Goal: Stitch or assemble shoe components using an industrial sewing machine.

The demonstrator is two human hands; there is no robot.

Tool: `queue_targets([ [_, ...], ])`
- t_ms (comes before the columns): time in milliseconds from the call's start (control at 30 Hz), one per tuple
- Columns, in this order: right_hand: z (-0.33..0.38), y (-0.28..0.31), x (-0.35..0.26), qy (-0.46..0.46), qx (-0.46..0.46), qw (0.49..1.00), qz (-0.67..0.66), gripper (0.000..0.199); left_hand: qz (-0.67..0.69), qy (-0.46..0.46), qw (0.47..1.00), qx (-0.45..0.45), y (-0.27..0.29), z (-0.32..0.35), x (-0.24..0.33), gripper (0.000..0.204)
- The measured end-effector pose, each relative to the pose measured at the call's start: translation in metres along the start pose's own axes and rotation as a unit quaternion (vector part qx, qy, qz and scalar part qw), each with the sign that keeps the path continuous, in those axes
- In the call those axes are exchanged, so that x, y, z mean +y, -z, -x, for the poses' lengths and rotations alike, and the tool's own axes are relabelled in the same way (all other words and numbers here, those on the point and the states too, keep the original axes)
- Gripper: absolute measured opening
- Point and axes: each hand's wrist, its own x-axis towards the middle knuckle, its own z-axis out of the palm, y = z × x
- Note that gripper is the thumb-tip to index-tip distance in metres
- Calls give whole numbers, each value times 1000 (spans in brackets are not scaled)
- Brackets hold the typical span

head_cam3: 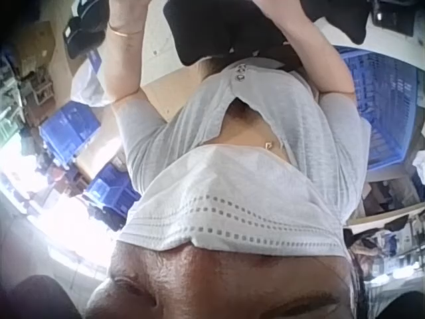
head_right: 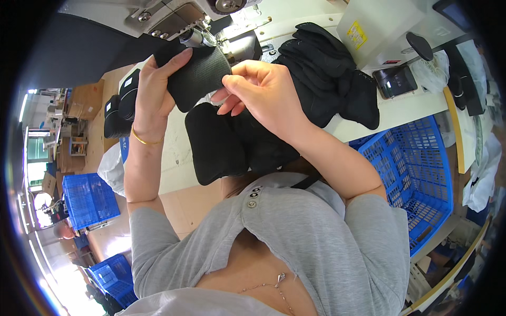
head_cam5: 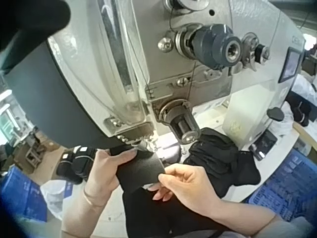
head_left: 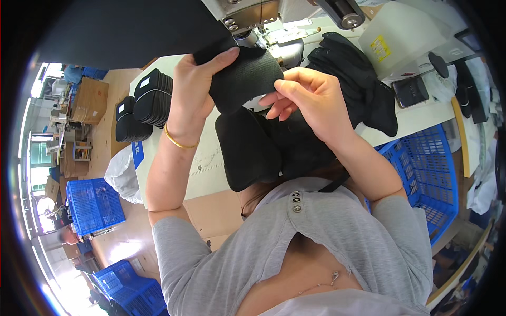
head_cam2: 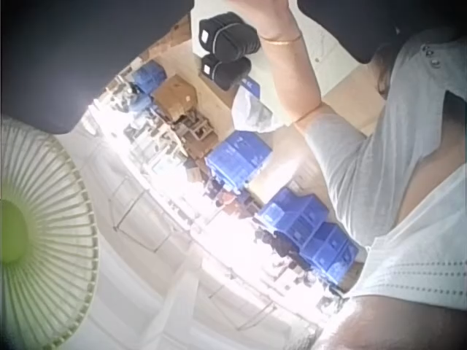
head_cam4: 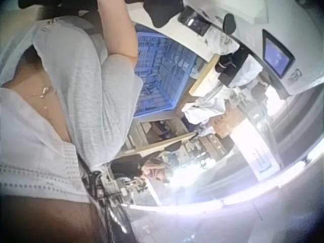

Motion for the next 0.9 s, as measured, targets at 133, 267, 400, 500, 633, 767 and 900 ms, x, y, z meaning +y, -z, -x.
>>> queue_targets([
  [133, -7, 2, 0, 12, -1, 1000, -12, 17, -33, -18, 999, -21, -3, -12, 7, 22],
  [267, -6, 2, 3, 11, -3, 1000, -11, 17, -42, -27, 998, -30, -1, -19, 6, 18],
  [400, -5, 2, 4, 3, -1, 1000, -15, 18, -47, 0, 998, -35, 0, -23, 7, 14],
  [500, -5, 1, 4, 10, -9, 1000, -19, 18, -65, 25, 997, -22, 1, -25, 8, 13],
  [633, -5, -2, 5, 12, 6, 999, -47, 17, -39, 68, 996, -39, 2, -28, 9, 10],
  [767, -6, -5, 7, 19, 2, 997, -71, 16, -93, 62, 993, -42, 11, -31, 7, 16],
  [900, -6, -4, 7, 27, -3, 999, -42, 17, -399, -202, 889, 98, -3, -9, -6, 34],
])
